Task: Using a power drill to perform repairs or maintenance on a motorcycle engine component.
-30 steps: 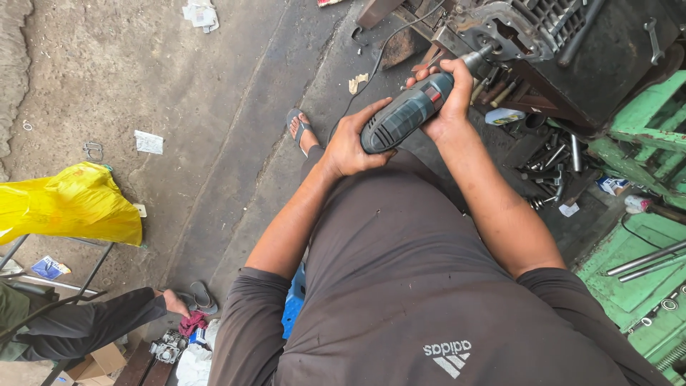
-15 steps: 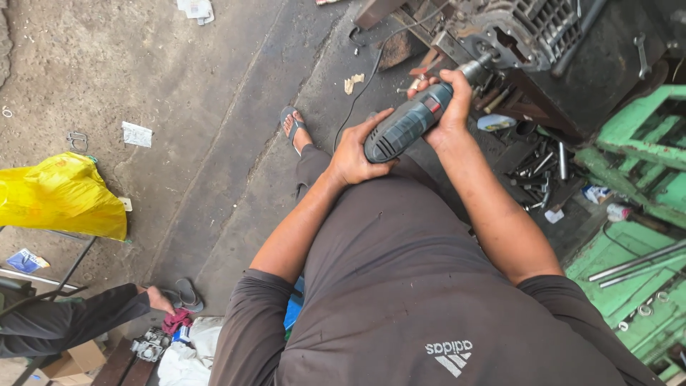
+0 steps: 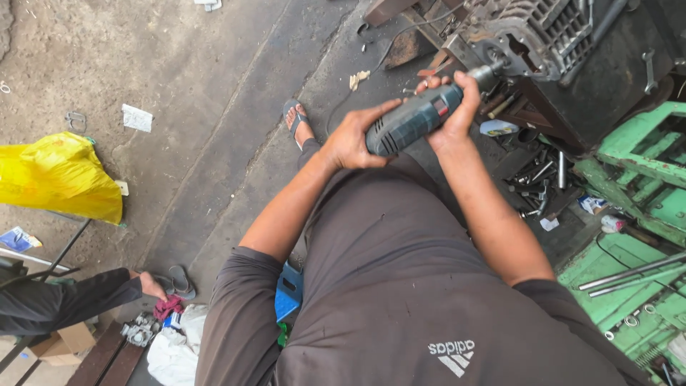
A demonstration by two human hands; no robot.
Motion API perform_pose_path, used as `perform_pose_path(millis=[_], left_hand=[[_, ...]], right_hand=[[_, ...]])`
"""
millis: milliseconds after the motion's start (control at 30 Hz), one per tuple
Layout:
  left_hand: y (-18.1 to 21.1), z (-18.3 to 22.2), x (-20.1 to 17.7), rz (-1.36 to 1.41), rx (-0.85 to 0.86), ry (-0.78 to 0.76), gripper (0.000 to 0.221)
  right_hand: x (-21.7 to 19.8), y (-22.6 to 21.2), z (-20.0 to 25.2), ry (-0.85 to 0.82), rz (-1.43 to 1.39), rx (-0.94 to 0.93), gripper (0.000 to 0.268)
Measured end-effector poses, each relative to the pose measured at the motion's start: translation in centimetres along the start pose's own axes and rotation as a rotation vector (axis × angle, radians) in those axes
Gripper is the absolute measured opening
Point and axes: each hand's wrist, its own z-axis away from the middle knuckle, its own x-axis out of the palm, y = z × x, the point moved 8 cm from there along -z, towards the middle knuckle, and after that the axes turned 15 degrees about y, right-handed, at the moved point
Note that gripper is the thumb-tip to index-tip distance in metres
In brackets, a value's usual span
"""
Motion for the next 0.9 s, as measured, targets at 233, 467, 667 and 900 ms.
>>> perform_pose_path(millis=[233,467,667,900], left_hand=[[0.6,-0.1,-0.4,-0.052,0.019,0.04,0.091],[0.9,-0.4,-0.2,-0.122,0.202,-0.012,0.102],[-0.6,-0.1,-1.0,-0.161,0.073,-0.028,0.099],[-0.2,1.1,0.2,-0.172,0.163,-0.046,0.106]], right_hand=[[0.5,-0.4,0.4,-0.006,-0.01,0.048,0.024],[1.1,-0.3,1.8,-0.113,-0.024,-0.009,0.024],[2.4,0.0,1.1,-0.177,-0.023,0.0,0.025],[0.5,0.3,1.4,-0.105,-0.028,-0.04,0.025]])
